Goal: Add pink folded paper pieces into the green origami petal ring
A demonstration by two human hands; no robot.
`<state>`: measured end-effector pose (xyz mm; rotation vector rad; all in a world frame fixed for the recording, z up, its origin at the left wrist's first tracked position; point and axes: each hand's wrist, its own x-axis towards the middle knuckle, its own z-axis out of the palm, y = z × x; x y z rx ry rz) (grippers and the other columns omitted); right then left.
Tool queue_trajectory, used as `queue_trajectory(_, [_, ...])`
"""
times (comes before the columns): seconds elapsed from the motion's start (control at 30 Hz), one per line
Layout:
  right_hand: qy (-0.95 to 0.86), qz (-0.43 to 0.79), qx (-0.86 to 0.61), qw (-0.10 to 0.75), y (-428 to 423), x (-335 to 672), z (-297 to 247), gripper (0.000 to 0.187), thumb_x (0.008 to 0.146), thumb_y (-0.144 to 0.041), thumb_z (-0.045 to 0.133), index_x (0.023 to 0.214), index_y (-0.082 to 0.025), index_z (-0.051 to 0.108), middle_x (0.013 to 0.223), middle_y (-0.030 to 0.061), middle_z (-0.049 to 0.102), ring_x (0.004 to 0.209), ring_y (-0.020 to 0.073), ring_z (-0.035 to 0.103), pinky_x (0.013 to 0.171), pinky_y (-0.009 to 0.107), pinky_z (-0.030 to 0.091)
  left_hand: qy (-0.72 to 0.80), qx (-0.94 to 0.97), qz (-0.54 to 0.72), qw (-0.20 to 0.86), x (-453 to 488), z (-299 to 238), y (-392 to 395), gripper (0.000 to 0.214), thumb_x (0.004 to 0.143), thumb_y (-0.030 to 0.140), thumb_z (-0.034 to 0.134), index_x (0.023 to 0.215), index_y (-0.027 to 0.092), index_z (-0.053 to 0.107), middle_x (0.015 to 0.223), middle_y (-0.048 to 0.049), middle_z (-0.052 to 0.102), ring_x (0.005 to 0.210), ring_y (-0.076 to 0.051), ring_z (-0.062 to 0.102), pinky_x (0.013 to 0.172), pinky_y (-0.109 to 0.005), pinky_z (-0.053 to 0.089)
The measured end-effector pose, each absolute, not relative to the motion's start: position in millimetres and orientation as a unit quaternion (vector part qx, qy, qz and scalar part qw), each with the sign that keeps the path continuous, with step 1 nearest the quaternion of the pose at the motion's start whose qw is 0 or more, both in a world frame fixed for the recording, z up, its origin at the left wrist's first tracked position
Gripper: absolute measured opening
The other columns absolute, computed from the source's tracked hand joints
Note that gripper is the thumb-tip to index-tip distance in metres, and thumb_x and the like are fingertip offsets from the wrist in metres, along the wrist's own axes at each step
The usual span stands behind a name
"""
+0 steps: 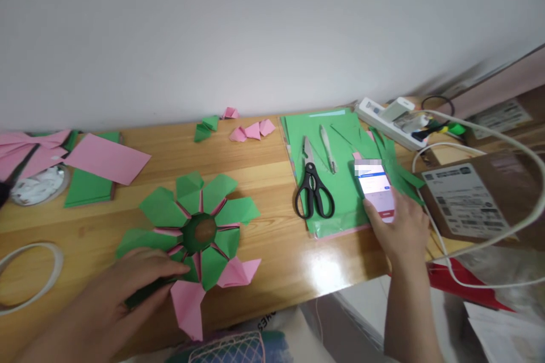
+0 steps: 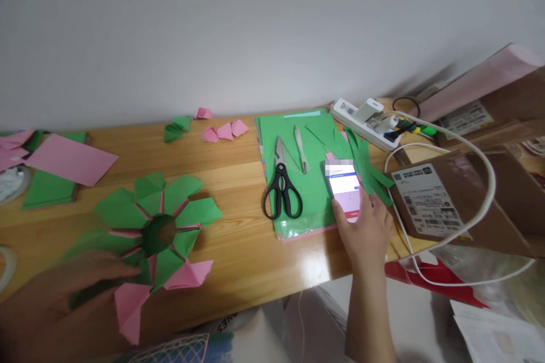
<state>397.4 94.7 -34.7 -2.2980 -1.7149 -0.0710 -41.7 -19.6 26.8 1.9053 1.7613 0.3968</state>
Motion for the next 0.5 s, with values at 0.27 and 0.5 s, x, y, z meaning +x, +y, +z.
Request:
queue_trajectory(0.27, [-0.576,-0.021,-0.813,0.086,95.4,395.7,-30.0,0.071,0.082,-0.065,0.042,0.134,-0.019,0.054,0.134,0.0192,0.052,0.120,0.0404,0.048,0.095,0.056,0.041,0.616,0.734,0.100,0.266,-53.6,17.5,-22.8,0.022,0.084,0.033,0.056,0.099,0.043,0.068,0.098,0.0090,0.073,0.087,-0.018,0.070,0.074,-0.026,0.057])
queue_trajectory(0.5, [-0.582,-0.013,-0.806,0.106,96.7,395.2,-28.0,0.070,0.080,-0.065,0.046,0.131,-0.018,0.054,0.125,0.0194,0.057,0.114,0.0397,0.051,0.091,0.056,0.042,0.603,0.738,0.121,0.278,-40.1,29.6,-14.4,0.025,0.087,0.030,0.051,0.098,0.045,0.067,0.093,0.0105,0.073,0.084,-0.017,0.069,0.070,-0.028,0.056])
